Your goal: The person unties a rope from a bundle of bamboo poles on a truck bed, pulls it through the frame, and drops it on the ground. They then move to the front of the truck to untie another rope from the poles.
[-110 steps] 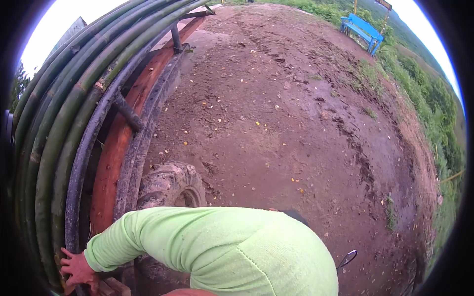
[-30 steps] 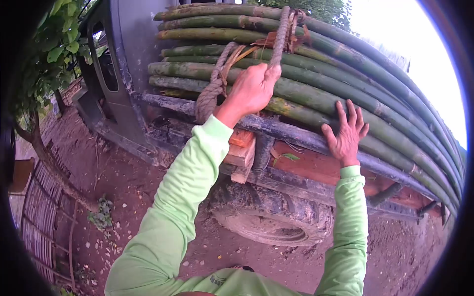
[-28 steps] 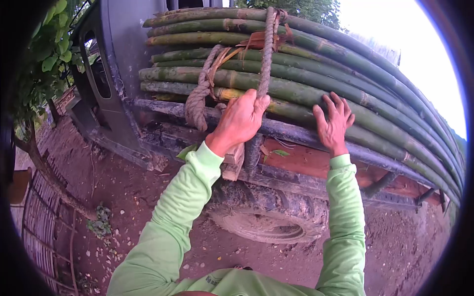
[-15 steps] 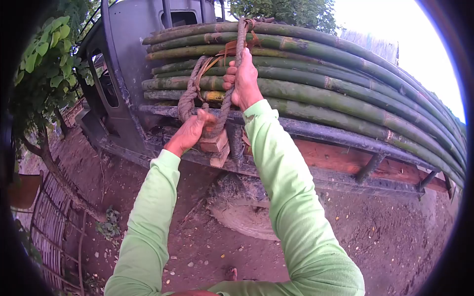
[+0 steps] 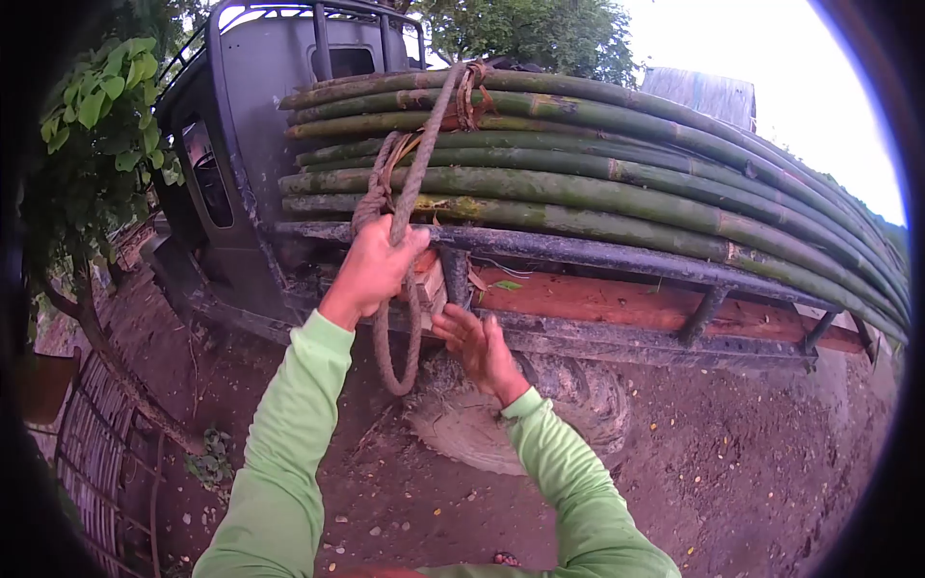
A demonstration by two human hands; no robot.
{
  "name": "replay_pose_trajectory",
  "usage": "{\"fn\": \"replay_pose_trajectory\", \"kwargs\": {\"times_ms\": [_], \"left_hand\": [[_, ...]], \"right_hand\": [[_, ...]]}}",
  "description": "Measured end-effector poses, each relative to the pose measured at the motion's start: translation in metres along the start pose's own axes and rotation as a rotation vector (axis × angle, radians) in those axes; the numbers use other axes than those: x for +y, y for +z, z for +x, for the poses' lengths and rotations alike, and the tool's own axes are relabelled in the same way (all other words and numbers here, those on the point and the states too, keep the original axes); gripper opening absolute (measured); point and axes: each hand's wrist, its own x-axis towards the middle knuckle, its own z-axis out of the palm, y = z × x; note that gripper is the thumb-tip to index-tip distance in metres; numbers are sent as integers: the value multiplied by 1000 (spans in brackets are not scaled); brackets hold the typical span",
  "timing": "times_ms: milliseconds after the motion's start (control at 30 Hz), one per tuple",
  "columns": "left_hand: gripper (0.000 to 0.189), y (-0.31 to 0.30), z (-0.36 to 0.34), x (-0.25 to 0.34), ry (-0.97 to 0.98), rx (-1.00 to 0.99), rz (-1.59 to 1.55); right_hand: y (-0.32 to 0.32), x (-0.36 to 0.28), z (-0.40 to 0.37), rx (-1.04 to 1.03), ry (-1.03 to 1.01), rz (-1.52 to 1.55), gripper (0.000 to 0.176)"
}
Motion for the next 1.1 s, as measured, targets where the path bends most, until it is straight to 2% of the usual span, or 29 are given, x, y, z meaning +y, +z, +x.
{"fn": "replay_pose_trajectory", "kwargs": {"times_ms": [33, 67, 100, 133, 200, 267, 300, 333, 400, 467, 500, 567, 600, 633, 733, 800, 833, 867, 933, 967, 1033, 1067, 1100], "left_hand": [[31, -5, -46, -5, 138, -16, 206], [32, -5, -97, 2, 134, -19, 307], [36, -8, -142, -8, 46, -100, 337], [38, -10, -185, -9, -48, -143, 322], [39, -16, -258, -22, -50, -207, 333], [40, -27, -326, -34, -106, -240, 338], [40, -35, -347, -39, -134, -258, 340], [43, -50, -359, -47, -133, -300, 348], [49, -93, -378, -74, -124, -383, 358], [60, -135, -376, -82, -193, -148, 286], [64, -155, -360, -72, -162, -88, 283], [68, -169, -313, -30, -171, 14, 238], [62, -164, -286, -19, -140, 70, 243], [60, -155, -259, -15, -149, 27, 147], [67, -97, -203, -6, -263, -115, 90], [68, -61, -200, 9, -527, -166, -233], [65, -52, -211, 10, -618, -147, -285], [66, -46, -219, 11, -701, -127, -337], [55, -33, -256, -1, -546, -3, -91], [47, -32, -278, -10, -307, 102, 210], [40, -48, -331, 20, -226, 99, 350], [37, -56, -360, 39, -185, 47, 438], [33, -58, -392, 56, -118, -5, 396]], "right_hand": [[10, -35, 20, 76, 27, 9, 86], [17, -62, 46, 124, 16, -9, 88], [40, -90, 73, 219, 9, 4, 92], [52, -110, 103, 208, 20, 53, 93], [77, -137, 154, 199, 120, -95, 97], [104, -149, 176, 398, 258, 31, 94], [114, -137, 174, 488, 163, -16, 75], [126, -117, 161, 432, 89, -3, 55], [156, -76, 124, 609, -96, -319, 50], [179, -63, 77, 619, -38, -126, 50], [196, -52, 47, 561, -25, -116, 49], [216, -10, -8, 612, 19, -28, 49], [230, 16, -40, 566, 19, -48, 50], [239, 46, -70, 551, 38, -43, 45], [286, 120, -160, 376, 72, -141, 34], [309, 146, -217, 212, 145, -344, 30], [325, 146, -242, 240, 230, -310, 37], [312, 165, -262, 161, 134, -487, 45], [313, 141, -289, 2, 456, -1163, 45], [307, 121, -302, 18, 394, -1203, 43], [295, 74, -321, 59, 263, -1270, 40], [294, 41, -319, 282, 265, -1075, 29], [279, 17, -311, 385, 216, -819, 18]]}}
